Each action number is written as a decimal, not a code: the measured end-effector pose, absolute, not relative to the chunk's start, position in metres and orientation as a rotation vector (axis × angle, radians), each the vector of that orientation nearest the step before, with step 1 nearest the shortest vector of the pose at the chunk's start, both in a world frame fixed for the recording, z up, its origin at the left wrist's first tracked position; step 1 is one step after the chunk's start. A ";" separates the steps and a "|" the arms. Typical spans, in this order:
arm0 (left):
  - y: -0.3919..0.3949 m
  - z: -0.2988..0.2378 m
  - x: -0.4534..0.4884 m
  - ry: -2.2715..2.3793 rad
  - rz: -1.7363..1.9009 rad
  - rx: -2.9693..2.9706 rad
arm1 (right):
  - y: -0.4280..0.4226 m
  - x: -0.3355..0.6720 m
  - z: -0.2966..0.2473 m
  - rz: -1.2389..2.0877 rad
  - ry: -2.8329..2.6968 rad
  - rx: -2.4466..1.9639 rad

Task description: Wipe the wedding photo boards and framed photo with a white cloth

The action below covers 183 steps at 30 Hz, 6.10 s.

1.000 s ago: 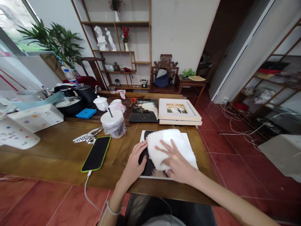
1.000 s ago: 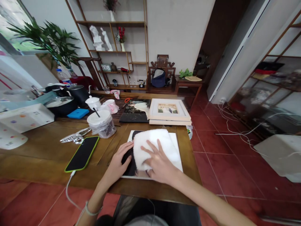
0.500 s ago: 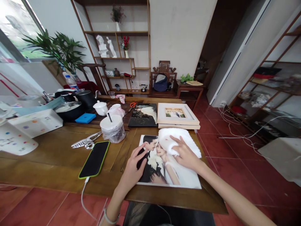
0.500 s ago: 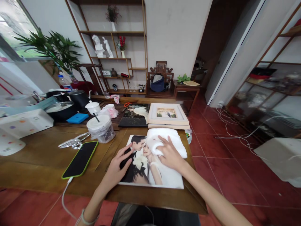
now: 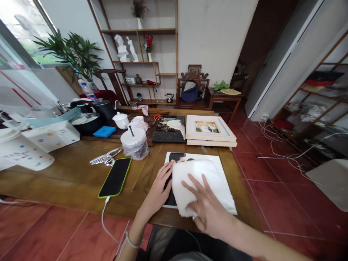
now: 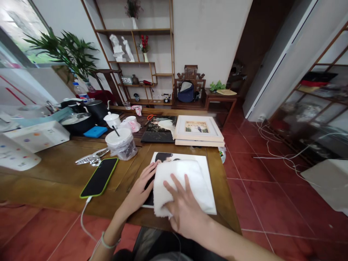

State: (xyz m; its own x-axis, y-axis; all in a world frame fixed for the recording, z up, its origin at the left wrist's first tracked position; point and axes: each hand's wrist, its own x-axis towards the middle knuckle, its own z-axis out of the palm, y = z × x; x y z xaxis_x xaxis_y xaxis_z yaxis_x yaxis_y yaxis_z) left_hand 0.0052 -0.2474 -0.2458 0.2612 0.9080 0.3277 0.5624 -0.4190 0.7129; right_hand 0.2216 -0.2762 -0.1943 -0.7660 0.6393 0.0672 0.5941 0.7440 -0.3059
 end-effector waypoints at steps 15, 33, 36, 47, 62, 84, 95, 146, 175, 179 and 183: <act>-0.245 -0.252 0.005 1.342 1.045 2.061 | -0.195 0.223 -0.184 0.156 -2.650 -1.319; -0.246 -0.250 0.005 1.352 1.014 2.079 | -0.217 0.232 -0.183 0.251 -2.655 -1.208; -0.246 -0.253 0.004 1.351 1.015 2.080 | -0.189 0.242 -0.184 0.183 -2.615 -1.245; -0.246 -0.248 0.006 1.358 1.009 2.058 | -0.282 0.230 -0.179 0.427 -2.749 -1.121; -0.244 -0.246 0.004 1.368 0.987 2.083 | -0.198 0.269 -0.194 0.145 -2.583 -1.106; -0.242 -0.245 0.005 1.387 0.924 2.180 | -0.232 0.264 -0.193 0.287 -2.620 -1.057; -0.244 -0.242 0.007 1.413 0.892 2.134 | -0.240 0.267 -0.195 0.135 -2.750 -1.106; -0.244 -0.241 0.007 1.331 0.924 2.182 | -0.226 0.278 -0.188 0.217 -2.644 -1.208; -0.244 -0.241 0.005 1.366 0.885 2.130 | -0.206 0.273 -0.186 0.215 -2.689 -1.145; -0.243 -0.243 0.006 1.349 0.915 2.160 | -0.262 0.259 -0.179 0.372 -2.747 -1.141; -0.243 -0.243 0.006 1.350 0.902 2.158 | -0.316 0.249 -0.167 0.644 -2.838 -1.011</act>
